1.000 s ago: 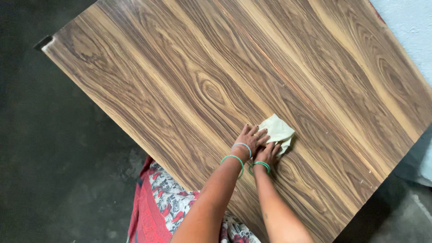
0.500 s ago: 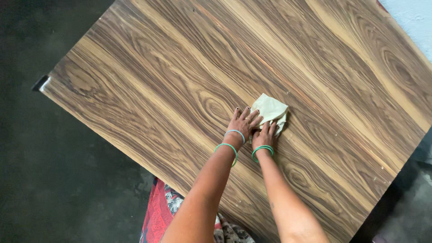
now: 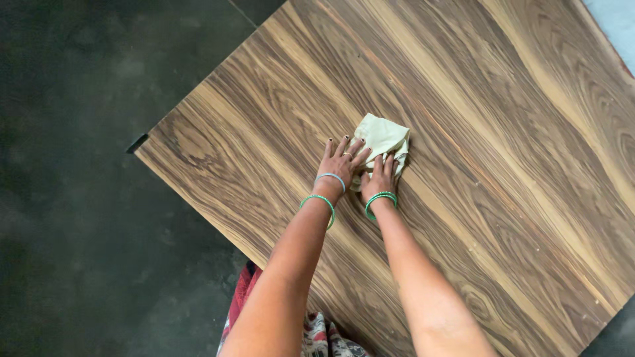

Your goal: The person wipes the surface of a wooden table and the wooden panels of a partially assembled piece of furniture with a cloth.

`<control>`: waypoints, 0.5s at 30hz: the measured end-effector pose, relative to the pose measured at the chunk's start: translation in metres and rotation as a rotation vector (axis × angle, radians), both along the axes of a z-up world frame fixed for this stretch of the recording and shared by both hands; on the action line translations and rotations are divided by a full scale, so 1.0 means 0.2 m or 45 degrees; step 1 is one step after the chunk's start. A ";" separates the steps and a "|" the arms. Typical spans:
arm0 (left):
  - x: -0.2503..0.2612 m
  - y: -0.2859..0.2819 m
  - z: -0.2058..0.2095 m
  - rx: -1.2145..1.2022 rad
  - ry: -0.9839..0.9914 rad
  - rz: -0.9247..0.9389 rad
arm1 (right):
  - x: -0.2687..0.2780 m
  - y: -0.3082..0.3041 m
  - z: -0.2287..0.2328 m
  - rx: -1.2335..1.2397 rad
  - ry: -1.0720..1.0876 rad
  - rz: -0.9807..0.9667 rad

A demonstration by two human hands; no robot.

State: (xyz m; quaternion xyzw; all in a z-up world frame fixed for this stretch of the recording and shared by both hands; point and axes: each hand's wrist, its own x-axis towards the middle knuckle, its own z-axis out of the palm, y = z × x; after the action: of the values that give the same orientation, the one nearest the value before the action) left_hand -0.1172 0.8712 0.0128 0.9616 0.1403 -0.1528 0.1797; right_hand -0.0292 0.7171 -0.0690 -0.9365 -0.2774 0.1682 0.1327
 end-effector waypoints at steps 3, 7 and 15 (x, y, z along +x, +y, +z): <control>-0.05 0.19 -0.03 -0.014 -0.003 0.070 | -0.02 0.22 0.02 -0.050 -0.003 0.054; -0.11 0.41 -0.07 -0.027 -0.009 0.141 | -0.06 0.46 0.01 -0.111 -0.052 0.131; -0.22 0.81 -0.16 -0.027 -0.096 0.338 | -0.07 0.95 0.00 -0.164 -0.086 0.324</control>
State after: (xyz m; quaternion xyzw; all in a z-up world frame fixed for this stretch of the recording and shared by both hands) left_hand -0.1618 1.0329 -0.0191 0.9377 0.2579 -0.0928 0.2137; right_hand -0.0430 0.9076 -0.0680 -0.9055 -0.3869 0.1696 0.0407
